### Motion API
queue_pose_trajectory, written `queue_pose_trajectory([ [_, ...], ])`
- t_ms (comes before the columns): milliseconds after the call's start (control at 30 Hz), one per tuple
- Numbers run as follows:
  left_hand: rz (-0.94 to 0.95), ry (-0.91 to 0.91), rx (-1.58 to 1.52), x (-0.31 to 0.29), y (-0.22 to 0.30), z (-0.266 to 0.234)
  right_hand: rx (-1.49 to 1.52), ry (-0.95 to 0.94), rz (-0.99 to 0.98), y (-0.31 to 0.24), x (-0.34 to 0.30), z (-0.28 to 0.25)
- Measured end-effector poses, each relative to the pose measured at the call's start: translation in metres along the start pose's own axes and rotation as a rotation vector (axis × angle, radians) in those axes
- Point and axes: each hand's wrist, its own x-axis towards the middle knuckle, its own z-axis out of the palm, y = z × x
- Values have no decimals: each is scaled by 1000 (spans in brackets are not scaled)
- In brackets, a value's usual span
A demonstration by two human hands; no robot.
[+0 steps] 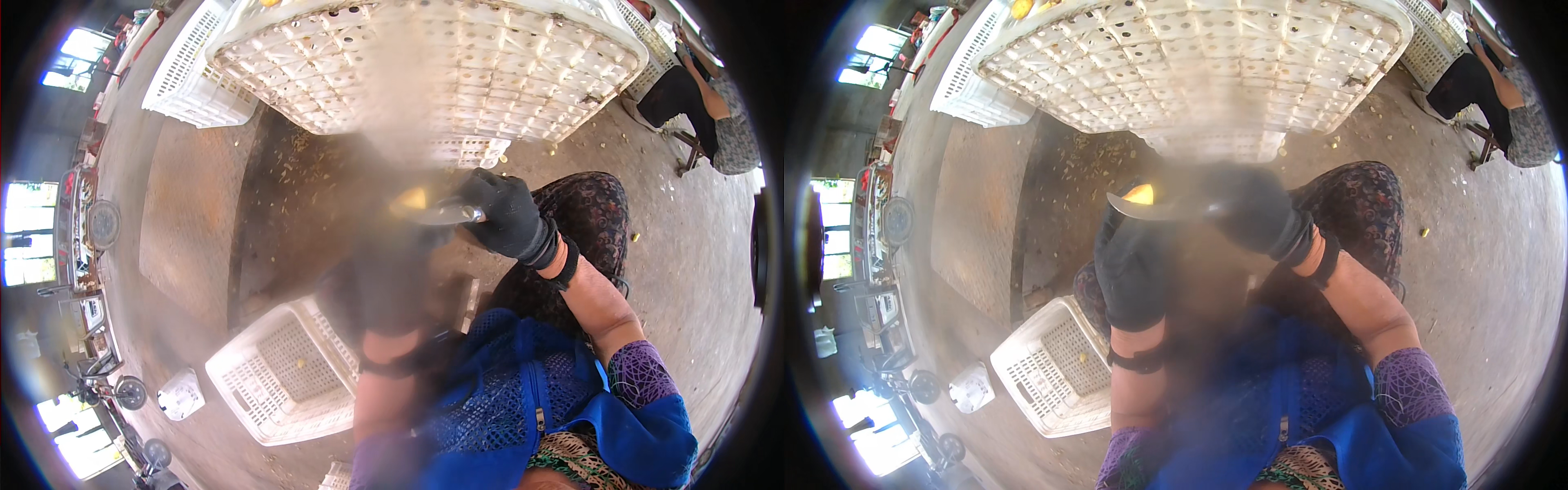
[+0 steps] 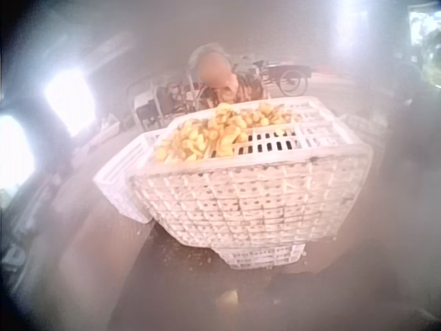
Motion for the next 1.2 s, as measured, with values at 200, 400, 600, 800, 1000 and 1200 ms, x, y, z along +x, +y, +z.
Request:
queue_pose_trajectory([
  [200,299,-44,514,2,19,0,-236,-43,-32,-7,-1,-7],
  [400,398,-81,776,3,18,-7,-256,11,-48,1,-1,-4],
  [600,307,-96,924,-2,20,-8,-341,31,-7,16,-7,0],
  [800,270,15,888,-13,15,-19,-277,92,369,23,3,-4],
  [1000,419,33,996,-12,-11,-27,-123,16,90,5,-2,-7],
  [1200,327,-79,889,1,-23,-15,158,65,134,-14,11,-14],
])
